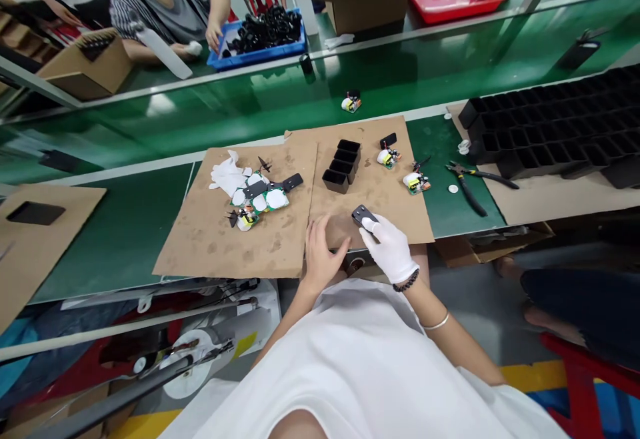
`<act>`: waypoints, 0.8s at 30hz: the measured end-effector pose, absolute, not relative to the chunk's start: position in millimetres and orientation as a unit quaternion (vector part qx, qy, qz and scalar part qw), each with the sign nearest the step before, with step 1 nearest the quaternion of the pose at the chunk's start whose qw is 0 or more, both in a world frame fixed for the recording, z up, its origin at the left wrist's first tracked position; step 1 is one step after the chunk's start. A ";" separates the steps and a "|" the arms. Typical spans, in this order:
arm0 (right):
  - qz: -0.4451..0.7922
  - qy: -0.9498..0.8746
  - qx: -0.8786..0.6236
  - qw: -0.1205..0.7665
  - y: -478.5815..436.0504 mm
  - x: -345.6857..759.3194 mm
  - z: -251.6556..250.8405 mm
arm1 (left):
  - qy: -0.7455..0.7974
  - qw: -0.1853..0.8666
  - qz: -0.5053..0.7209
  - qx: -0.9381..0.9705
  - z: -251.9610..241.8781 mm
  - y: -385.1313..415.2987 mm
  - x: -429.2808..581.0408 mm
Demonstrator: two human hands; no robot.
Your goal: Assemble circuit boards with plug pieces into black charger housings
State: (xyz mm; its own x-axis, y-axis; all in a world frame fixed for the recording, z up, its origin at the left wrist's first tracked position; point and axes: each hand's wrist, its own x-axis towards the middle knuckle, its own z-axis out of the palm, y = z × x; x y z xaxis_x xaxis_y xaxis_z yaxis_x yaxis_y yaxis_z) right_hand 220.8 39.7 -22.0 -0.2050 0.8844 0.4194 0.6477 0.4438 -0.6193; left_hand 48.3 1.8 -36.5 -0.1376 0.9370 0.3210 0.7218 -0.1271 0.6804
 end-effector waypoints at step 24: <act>0.336 -0.698 -0.498 0.390 50.3 227.7 -9.5 | 0.443 0.515 0.379 0.629 -1.9 76.7 35.8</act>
State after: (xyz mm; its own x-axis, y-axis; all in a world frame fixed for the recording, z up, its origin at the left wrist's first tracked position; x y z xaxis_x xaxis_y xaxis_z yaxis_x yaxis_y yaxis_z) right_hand 227.7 50.3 -9.5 -0.2002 0.9570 0.2099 0.4319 0.2785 -0.8579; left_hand 35.8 76.7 -1.9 0.3208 0.9469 0.0206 0.1665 -0.0778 0.9830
